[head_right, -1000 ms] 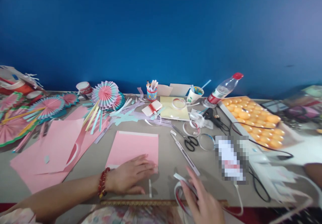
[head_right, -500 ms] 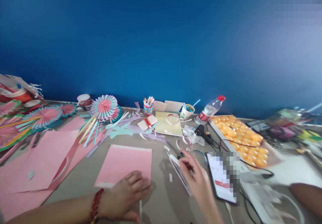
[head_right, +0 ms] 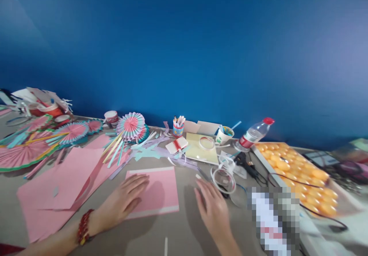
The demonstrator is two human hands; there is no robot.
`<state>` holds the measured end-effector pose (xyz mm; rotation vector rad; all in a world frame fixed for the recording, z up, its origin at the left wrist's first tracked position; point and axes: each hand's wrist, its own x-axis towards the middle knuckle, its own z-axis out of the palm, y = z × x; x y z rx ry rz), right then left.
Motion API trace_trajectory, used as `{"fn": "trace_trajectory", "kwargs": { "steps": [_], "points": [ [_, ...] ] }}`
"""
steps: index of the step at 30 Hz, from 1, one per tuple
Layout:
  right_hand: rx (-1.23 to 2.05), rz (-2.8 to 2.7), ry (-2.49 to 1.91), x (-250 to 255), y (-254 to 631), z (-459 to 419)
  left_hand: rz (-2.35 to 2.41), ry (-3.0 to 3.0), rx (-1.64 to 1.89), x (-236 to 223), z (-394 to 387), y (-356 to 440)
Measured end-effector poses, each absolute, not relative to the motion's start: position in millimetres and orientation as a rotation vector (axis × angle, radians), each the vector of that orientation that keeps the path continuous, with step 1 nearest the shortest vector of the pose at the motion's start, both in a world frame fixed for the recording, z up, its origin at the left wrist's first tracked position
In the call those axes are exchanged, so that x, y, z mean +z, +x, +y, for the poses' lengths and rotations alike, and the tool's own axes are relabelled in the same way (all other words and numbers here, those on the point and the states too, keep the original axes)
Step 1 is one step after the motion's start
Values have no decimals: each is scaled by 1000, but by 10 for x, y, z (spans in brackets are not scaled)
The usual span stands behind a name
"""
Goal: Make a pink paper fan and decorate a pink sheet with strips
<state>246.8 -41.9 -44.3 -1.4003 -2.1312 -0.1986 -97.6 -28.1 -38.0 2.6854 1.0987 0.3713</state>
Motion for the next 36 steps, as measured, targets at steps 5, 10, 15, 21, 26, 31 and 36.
{"fn": "trace_trajectory", "kwargs": {
  "steps": [5,10,15,21,26,31,36],
  "points": [
    [189,-2699,-1097,-464,1815,-509,835,2823,229,-533,-475,-1019],
    [276,-2810,-1087,-600,1776,-536,900,2845,217,-547,-560,-1257],
    [17,-2670,-1133,-479,1772,-316,1268,2816,344,-324,-314,-1413],
    [-101,-2608,-1199,-618,1463,175,1167,2898,453,-511,104,-966],
    [-49,-2686,-1216,-882,1482,222,1145,2878,348,-818,153,-969],
    [41,-2653,-1268,-875,1574,116,1259,2849,392,-764,22,-1263],
    [84,-2572,-1367,-782,1602,-22,1266,2830,329,-612,-190,-1338]
  ]
}}
